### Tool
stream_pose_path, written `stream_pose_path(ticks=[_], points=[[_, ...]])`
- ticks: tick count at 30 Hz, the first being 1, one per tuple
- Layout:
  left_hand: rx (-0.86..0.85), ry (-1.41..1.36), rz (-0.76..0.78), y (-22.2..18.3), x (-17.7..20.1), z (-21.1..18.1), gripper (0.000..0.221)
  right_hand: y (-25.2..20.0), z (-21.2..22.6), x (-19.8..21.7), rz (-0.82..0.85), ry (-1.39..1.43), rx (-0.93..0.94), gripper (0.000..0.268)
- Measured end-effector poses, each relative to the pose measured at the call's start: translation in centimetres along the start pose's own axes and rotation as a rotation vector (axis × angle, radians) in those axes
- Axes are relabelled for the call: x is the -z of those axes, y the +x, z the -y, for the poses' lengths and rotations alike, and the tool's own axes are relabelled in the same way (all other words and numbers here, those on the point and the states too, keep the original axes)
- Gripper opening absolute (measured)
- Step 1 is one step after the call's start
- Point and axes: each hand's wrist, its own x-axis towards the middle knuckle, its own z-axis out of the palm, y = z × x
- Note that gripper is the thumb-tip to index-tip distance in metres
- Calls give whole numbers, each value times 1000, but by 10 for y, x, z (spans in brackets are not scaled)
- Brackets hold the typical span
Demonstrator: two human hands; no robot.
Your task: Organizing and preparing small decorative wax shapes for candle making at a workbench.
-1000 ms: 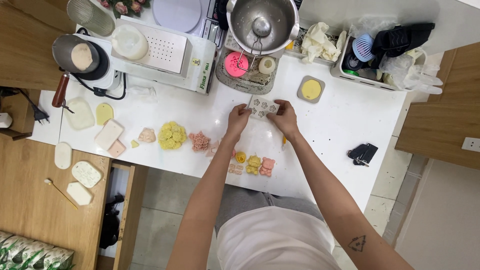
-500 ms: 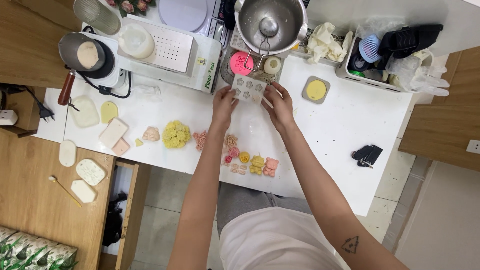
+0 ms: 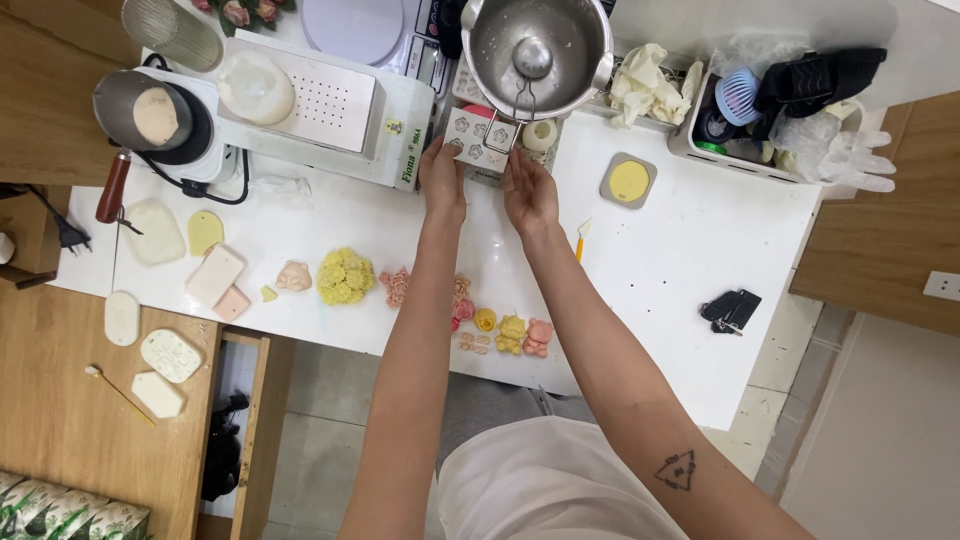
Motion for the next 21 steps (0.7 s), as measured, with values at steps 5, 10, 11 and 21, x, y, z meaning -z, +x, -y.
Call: stream_pose_path(ticks=[5, 10, 11, 21], points=[[-62, -84, -5, -18, -13, 0, 61, 1, 6, 0, 35, 8, -2, 43], [-2, -43, 11, -37, -11, -3, 73, -63, 45, 7, -9, -396, 76, 45], [-5, 13, 17, -41, -9, -3, 72, -78, 57, 10, -119, -658, 234, 46], [96, 244, 1, -141, 32, 19, 65, -123, 197, -3, 315, -2321, 937, 115]])
